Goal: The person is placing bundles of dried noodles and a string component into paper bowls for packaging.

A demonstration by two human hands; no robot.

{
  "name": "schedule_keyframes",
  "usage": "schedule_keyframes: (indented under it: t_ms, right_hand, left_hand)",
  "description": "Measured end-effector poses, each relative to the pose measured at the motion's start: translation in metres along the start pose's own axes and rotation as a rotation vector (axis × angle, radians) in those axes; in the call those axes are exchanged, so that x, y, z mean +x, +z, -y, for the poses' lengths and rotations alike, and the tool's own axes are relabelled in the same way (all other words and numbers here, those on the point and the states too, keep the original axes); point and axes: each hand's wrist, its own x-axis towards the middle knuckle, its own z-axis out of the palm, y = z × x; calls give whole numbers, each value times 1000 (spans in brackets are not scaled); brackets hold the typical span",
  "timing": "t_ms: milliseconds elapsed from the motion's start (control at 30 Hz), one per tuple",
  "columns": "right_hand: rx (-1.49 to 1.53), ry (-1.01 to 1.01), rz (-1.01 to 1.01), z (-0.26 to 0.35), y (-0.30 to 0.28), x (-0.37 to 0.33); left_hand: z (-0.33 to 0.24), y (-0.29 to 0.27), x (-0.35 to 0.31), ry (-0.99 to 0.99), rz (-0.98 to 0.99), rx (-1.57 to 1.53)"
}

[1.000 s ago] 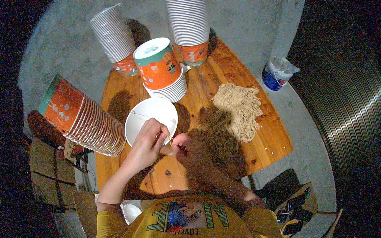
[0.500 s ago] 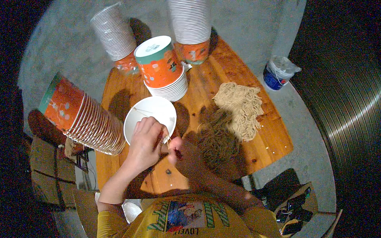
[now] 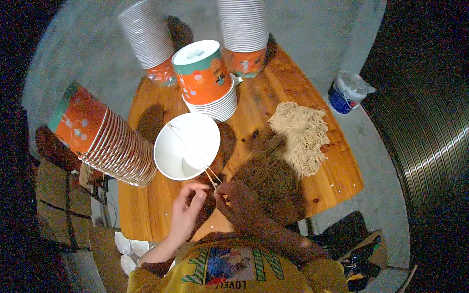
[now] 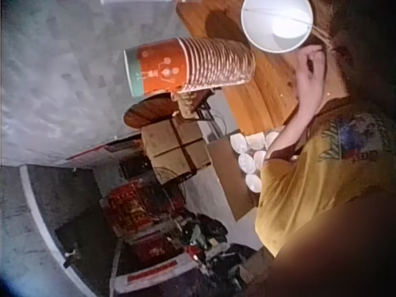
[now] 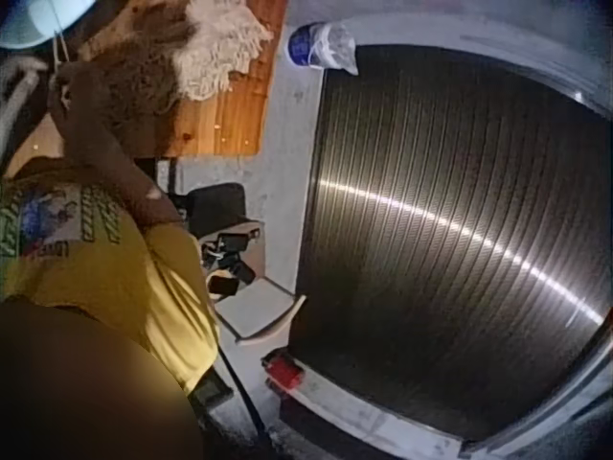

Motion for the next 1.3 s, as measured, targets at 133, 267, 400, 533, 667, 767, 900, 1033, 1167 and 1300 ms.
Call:
schedule_keyframes:
  t_ms: [133,267,400,533,667,767,900,1033,1167,1300]
  right_hand:
    - [-126,-46,170,0,-4,4]
    - [-167,-86,213,-5,-3,0]
    - [-123,-270,108,-5,-4,3]
    - [-187,-362,154,-19,4,-3]
    - [-316,-524,175,-3,-4,11]
    - [-271,-597,269,-3,-11,13]
    - [-262,-637,323,1,-14,17]
    - [-251,-706,333,-3,-12,19]
    - [-282,-657,380,-7,-9,15]
    - [-336,-593,415,-8,-8,12]
  left_hand:
    - [-1,10,12,-614,120,-732]
    - [-2,11,15,-730,137,-865]
    - [-17,11,19,-798,66,-928]
    - [-21,12,23,-820,22,-987]
    - [-2,6,26,-806,37,-1118]
    - [5,6,30,-820,-21,-1152]
    - [7,4,35,-797,-59,-1135]
    - [8,3,35,-781,-49,-1116]
    - [11,0,37,-754,21,-1082]
    - [6,0,43,-745,77,-1087]
